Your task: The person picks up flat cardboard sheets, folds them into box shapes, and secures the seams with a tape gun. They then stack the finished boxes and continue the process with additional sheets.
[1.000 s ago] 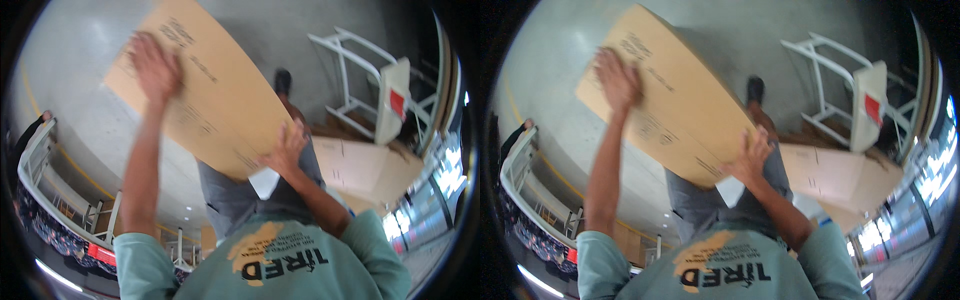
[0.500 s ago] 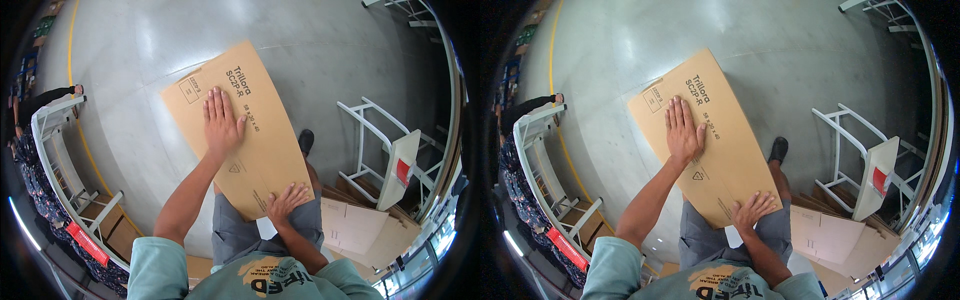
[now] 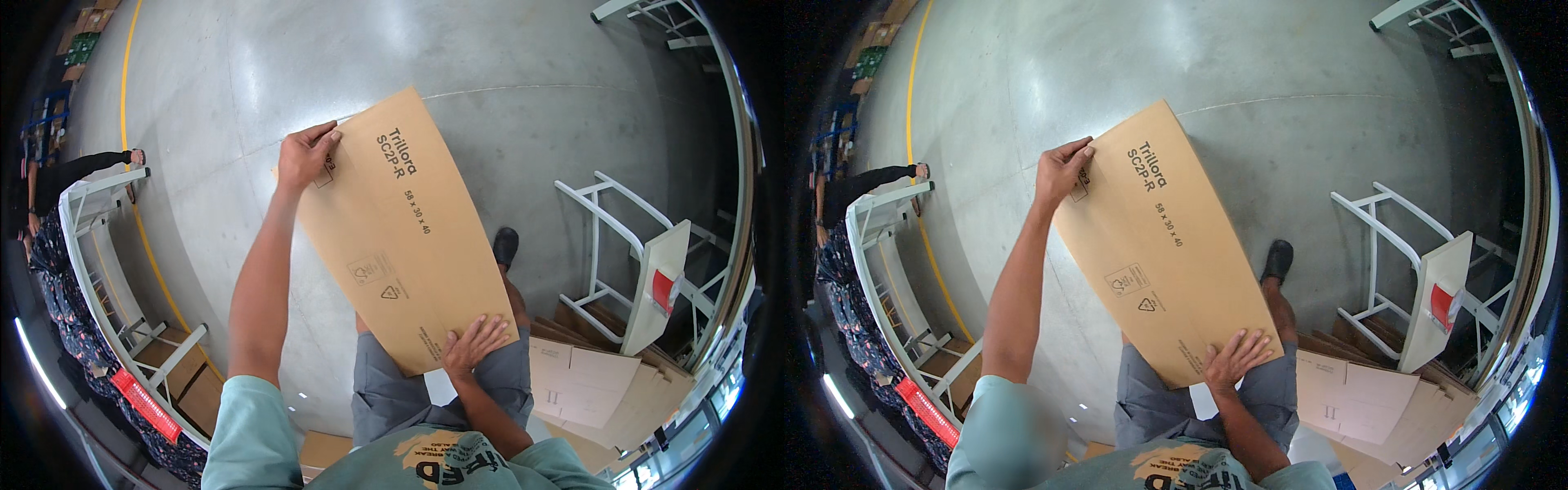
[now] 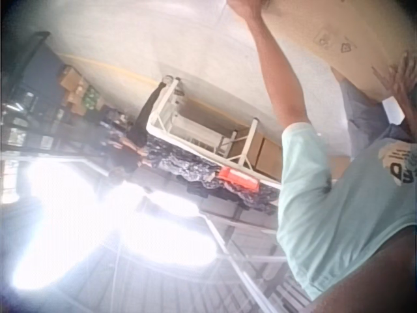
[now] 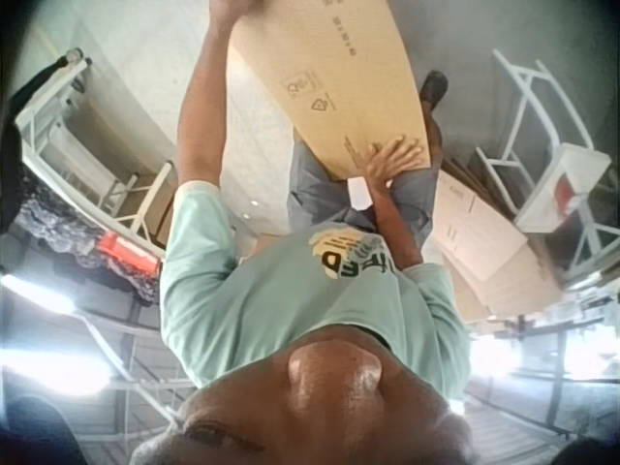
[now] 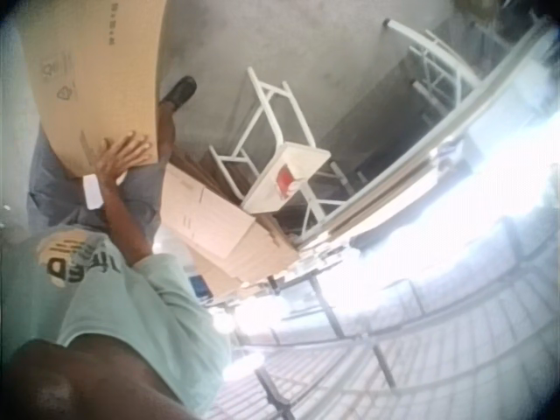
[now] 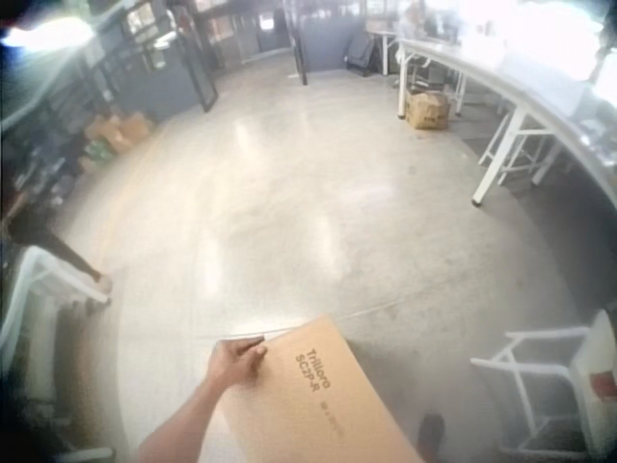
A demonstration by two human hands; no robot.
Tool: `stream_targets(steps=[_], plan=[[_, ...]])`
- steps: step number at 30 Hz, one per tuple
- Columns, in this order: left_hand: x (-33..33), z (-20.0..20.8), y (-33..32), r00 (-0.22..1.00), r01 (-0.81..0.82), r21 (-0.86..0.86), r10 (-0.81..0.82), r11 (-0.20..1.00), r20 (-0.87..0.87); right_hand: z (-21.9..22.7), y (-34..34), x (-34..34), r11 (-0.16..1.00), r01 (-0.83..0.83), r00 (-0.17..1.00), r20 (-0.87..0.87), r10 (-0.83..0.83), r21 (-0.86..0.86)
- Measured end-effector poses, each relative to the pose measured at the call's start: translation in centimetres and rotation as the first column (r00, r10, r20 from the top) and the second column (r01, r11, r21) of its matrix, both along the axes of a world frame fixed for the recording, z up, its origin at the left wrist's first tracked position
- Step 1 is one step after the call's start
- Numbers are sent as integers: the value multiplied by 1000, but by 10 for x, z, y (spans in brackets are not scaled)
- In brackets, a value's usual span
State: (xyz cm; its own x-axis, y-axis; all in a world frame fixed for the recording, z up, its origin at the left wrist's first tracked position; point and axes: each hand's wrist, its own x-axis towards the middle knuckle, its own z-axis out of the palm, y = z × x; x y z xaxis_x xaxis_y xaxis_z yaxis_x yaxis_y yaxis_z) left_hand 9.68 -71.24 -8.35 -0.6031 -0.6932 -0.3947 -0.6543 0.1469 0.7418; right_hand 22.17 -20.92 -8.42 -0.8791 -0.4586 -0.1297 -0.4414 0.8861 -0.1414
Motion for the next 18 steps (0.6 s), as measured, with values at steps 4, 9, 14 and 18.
stream_targets(steps=[4,9,14,18], plan=[[-1,17,1,995,-94,22,94,995,-20,1,1,0,1000,5,1000,29,-5,-4],[-7,30,11,992,-123,-30,122,992,-16,-1,2,1,1000,13,1000,23,-12,-29],[-19,30,-16,993,-106,255,91,961,69,-2,1,2,999,13,1000,4,-13,-34],[-21,25,-18,995,-103,291,98,951,29,-1,1,2,1000,9,1000,16,-9,-12]])
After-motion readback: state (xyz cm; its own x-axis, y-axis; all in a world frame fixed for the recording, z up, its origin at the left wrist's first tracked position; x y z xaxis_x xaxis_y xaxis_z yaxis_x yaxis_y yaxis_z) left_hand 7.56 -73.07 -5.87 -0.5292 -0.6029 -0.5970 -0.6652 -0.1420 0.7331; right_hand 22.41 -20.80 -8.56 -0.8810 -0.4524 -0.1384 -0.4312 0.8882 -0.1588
